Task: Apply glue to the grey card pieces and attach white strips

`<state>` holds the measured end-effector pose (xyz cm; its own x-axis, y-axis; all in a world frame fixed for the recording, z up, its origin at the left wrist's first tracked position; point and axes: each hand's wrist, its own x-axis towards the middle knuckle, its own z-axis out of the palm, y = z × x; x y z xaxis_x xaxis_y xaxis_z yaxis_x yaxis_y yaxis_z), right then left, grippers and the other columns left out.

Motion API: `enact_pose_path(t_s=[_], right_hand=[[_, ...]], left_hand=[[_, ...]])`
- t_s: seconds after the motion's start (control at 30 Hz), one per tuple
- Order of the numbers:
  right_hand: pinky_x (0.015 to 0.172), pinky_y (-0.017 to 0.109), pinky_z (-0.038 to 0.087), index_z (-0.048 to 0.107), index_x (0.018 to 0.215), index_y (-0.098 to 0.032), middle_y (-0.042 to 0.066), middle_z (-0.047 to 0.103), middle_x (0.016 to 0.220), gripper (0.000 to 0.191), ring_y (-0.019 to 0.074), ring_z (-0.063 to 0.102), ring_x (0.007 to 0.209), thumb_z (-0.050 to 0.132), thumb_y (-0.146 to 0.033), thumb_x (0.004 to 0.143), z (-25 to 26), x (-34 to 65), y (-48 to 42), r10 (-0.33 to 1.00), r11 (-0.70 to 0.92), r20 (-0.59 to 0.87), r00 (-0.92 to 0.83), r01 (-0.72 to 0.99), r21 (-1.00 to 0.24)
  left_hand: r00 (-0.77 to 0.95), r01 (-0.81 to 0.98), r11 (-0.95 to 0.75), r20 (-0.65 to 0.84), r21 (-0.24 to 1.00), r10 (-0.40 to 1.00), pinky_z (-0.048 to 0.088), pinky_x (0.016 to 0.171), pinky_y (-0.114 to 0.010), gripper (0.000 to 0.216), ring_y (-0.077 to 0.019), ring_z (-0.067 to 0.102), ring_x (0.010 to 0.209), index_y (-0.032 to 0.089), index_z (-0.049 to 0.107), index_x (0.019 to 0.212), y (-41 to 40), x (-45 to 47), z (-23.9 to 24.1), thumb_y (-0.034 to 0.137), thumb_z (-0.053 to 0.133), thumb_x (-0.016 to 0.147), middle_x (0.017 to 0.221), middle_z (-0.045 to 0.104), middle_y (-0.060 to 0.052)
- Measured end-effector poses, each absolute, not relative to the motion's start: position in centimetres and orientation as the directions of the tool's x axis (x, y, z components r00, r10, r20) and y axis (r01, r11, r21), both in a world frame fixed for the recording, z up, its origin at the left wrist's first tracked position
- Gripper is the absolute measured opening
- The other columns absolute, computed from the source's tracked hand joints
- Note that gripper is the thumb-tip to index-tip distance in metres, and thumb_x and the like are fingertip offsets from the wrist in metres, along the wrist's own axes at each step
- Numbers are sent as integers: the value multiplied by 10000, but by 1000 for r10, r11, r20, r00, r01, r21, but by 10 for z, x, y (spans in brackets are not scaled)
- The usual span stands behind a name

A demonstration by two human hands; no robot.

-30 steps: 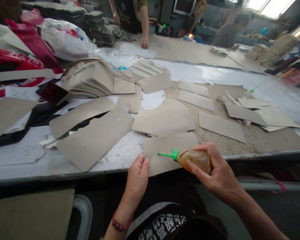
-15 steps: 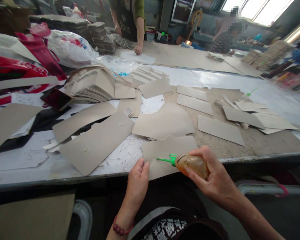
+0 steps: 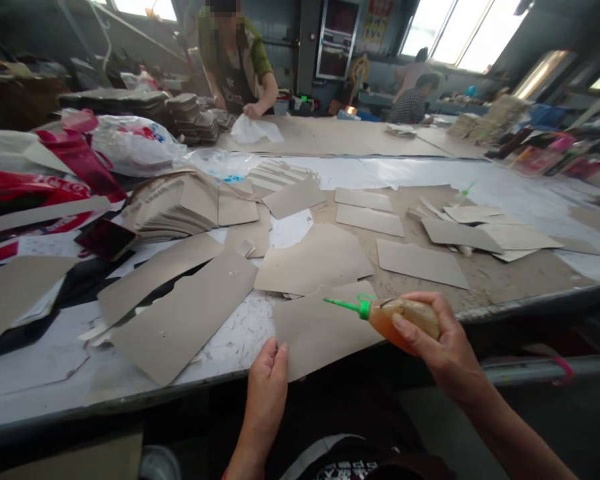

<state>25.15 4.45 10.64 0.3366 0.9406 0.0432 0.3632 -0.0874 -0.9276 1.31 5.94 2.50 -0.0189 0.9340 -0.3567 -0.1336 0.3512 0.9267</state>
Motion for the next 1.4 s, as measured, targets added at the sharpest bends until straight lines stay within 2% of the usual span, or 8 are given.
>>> enact_pose_path(t_s=[0.13, 0.3, 0.47, 0.67, 0.77, 0.83, 0.97, 1.4], right_hand=[[558, 270, 494, 513, 1024, -241, -13, 601, 752, 399, 173, 575, 636, 694, -505, 786, 108, 289, 32, 908, -150, 57, 415, 449, -881], [577, 281, 483, 524, 1040, -232, -6, 585, 780, 348, 171, 560, 651, 653, -462, 814, 102, 305, 20, 913, -184, 96, 398, 608, -772], [580, 296, 467, 505, 1026, -228, 19, 578, 851, 277, 182, 563, 683, 602, -405, 838, 96, 298, 24, 949, -115, 137, 285, 715, -690], [668, 318, 469, 493, 1028, -233, 38, 535, 932, 234, 200, 554, 781, 605, -305, 835, 93, 301, 32, 959, -14, 223, 178, 810, -587], [702, 332, 466, 485, 1020, -226, 46, 509, 944, 229, 211, 540, 817, 604, -269, 829, 93, 300, 37, 948, 34, 282, 149, 832, -553], [721, 343, 464, 481, 1015, -221, 51, 495, 948, 226, 219, 532, 836, 602, -250, 826, 92, 297, 41, 939, 65, 316, 133, 837, -544], [738, 352, 461, 478, 1019, -217, 49, 475, 948, 232, 217, 523, 842, 607, -225, 827, 91, 290, 47, 934, 101, 338, 112, 827, -553], [708, 326, 469, 473, 1013, -227, 30, 487, 925, 187, 180, 531, 775, 571, -239, 854, 108, 289, 44, 977, 122, 212, 8, 798, -591]], left_hand=[[-142, -184, 430, -457, 884, 878, 562, 567, -299, 517, -233, 654, 830, 157, 631, 1040, 48, 7, 22, 534, 691, 691, 1000, 707, -66], [-184, -246, 498, -544, 832, 818, 587, 561, -307, 500, -227, 652, 824, 171, 645, 1004, 42, 1, 20, 484, 744, 628, 955, 721, -33], [-229, -227, 518, -562, 825, 794, 590, 553, -301, 548, -244, 633, 873, 173, 628, 995, 44, 4, 27, 514, 748, 582, 948, 714, -33], [-265, -226, 538, -583, 812, 768, 574, 547, -249, 607, -237, 635, 887, 167, 631, 995, 43, 5, 23, 545, 775, 542, 952, 699, -36], [-276, -219, 545, -587, 809, 761, 575, 547, -249, 620, -224, 644, 838, 160, 633, 994, 44, 3, 20, 547, 781, 533, 949, 696, -36], [-280, -224, 549, -593, 805, 755, 576, 542, -255, 623, -221, 647, 821, 159, 632, 1000, 44, 2, 19, 543, 783, 534, 967, 692, -38], [-254, -222, 547, -589, 807, 767, 577, 556, -242, 626, -241, 638, 918, 166, 631, 1034, 43, 1, 18, 545, 778, 559, 1025, 682, -40], [-239, -200, 542, -577, 816, 781, 578, 561, -272, 626, -240, 641, 869, 153, 630, 1029, 44, -1, 21, 559, 771, 574, 963, 706, -46]])
